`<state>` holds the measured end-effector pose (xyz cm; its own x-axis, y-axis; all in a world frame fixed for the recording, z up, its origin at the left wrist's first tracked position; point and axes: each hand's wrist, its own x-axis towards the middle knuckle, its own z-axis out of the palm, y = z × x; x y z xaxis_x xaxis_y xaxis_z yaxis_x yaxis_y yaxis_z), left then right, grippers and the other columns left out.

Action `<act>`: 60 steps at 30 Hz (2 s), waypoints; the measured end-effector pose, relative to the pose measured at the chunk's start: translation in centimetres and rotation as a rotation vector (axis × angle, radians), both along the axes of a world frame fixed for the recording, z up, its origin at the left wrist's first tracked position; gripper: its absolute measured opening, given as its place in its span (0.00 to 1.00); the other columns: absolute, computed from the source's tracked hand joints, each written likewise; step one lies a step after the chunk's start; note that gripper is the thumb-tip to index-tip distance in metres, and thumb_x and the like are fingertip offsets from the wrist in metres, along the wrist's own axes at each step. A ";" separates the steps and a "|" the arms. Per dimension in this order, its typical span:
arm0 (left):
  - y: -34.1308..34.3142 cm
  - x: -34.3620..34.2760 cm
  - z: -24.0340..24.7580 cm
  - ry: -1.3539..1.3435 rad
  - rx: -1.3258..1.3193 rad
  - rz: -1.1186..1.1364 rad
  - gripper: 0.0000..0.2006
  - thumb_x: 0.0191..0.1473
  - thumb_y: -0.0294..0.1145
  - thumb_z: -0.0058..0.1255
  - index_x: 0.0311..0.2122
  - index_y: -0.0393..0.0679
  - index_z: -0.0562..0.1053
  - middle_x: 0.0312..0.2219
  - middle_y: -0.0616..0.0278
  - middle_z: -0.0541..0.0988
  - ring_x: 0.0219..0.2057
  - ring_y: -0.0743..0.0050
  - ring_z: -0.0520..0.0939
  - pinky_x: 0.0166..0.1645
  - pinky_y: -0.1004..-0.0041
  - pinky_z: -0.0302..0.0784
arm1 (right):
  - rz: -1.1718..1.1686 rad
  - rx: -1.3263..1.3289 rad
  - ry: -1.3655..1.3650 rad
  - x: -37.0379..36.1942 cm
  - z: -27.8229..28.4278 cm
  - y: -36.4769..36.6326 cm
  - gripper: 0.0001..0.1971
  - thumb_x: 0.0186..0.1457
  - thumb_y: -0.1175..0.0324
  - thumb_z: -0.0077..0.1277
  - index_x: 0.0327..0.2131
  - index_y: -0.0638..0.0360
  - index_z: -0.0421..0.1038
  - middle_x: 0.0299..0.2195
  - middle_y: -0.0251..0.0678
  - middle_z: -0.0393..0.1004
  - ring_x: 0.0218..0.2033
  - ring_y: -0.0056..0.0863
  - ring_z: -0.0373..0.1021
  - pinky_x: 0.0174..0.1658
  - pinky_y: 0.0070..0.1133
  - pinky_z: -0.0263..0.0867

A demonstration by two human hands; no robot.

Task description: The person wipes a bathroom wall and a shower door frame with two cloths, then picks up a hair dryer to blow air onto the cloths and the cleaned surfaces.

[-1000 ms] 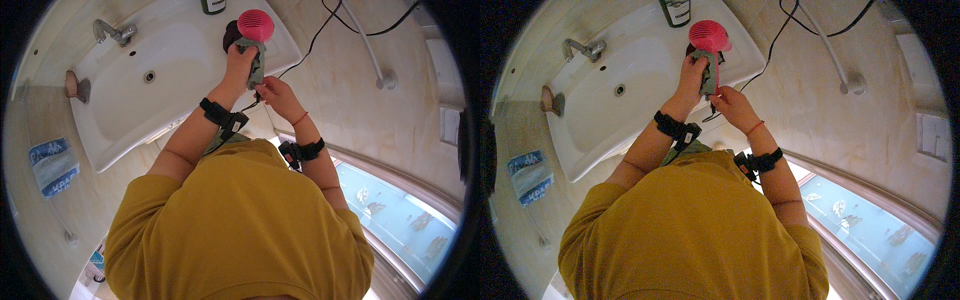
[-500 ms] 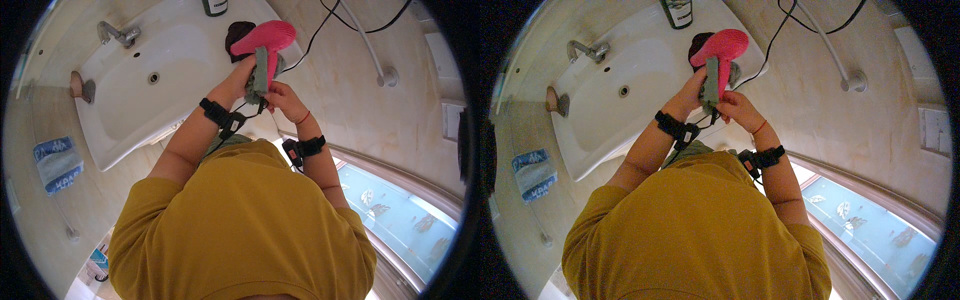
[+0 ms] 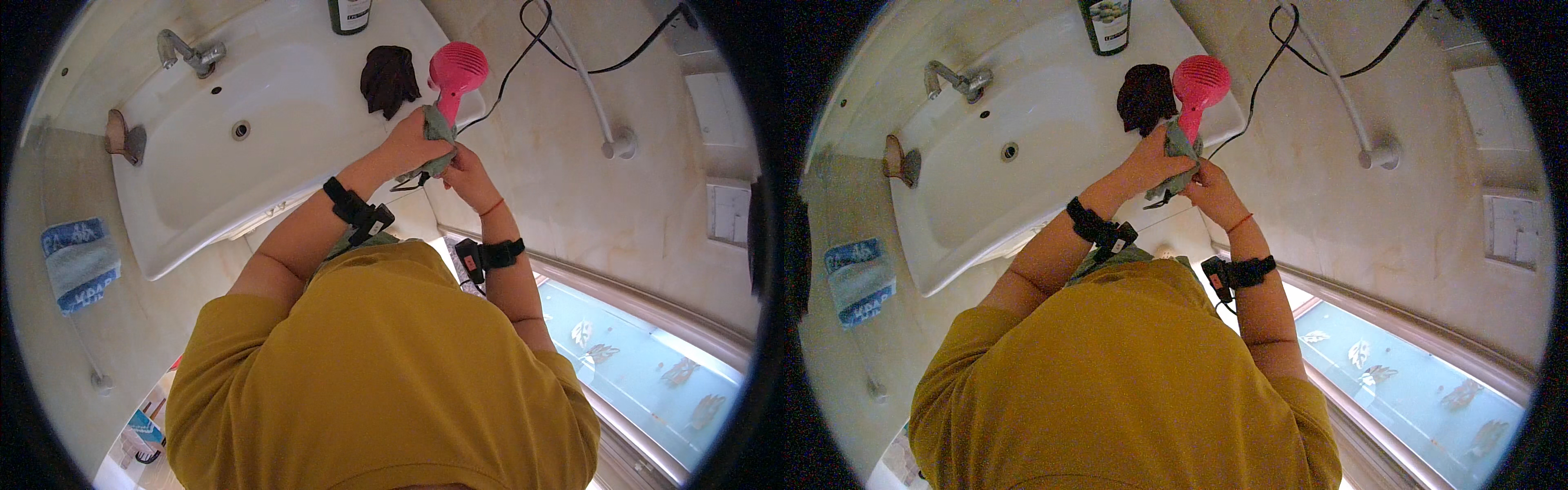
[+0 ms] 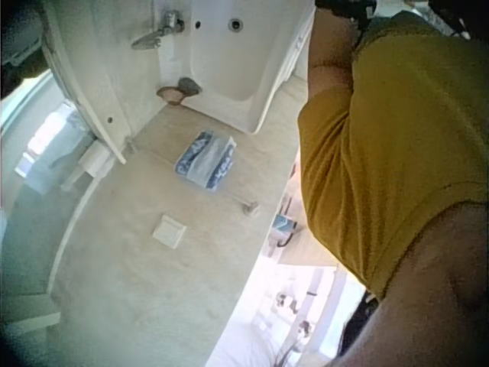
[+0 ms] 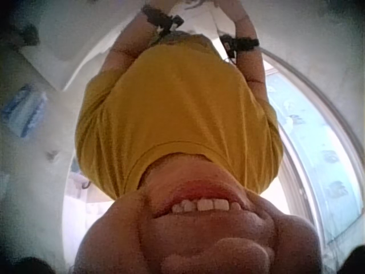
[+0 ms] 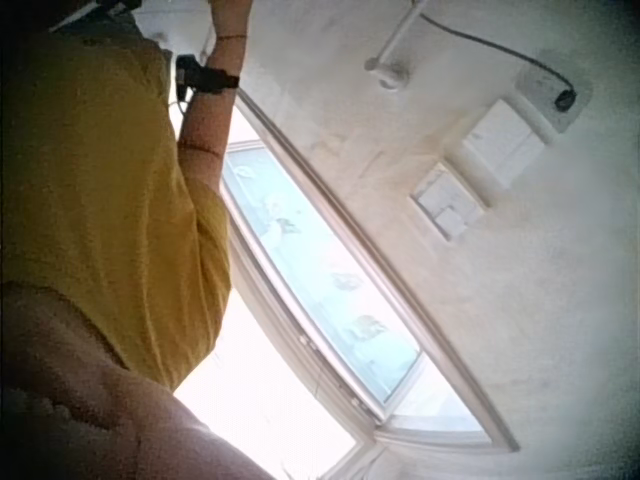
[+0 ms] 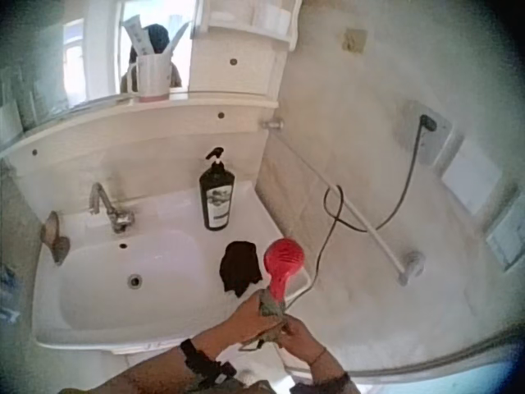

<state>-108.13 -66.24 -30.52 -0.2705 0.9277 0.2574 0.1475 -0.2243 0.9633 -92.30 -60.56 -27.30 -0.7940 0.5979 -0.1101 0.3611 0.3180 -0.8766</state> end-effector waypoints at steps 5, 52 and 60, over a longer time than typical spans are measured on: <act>-2.2 0.8 1.8 0.114 -0.070 0.173 0.27 0.38 0.35 0.58 0.44 0.38 0.63 0.38 0.45 0.72 0.41 0.48 0.75 0.46 0.63 0.70 | -0.102 0.027 0.165 0.7 2.1 0.6 0.17 0.52 0.65 0.52 0.44 0.60 0.66 0.34 0.30 0.71 0.34 0.19 0.67 0.36 0.17 0.66; -5.6 -4.9 4.2 -0.156 0.470 0.290 0.13 0.55 0.33 0.43 0.38 0.36 0.73 0.34 0.55 0.77 0.37 0.63 0.76 0.43 0.72 0.69 | 0.129 0.508 0.067 0.1 3.9 -1.0 0.18 0.45 0.72 0.57 0.42 0.59 0.67 0.29 0.29 0.69 0.27 0.14 0.64 0.27 0.15 0.64; 4.9 -5.8 6.8 -0.300 0.014 0.084 0.16 0.59 0.39 0.38 0.42 0.36 0.70 0.36 0.58 0.75 0.39 0.66 0.74 0.47 0.72 0.67 | -0.163 -0.005 0.145 1.2 8.7 4.5 0.20 0.44 0.73 0.58 0.43 0.60 0.66 0.36 0.34 0.72 0.34 0.22 0.69 0.37 0.20 0.67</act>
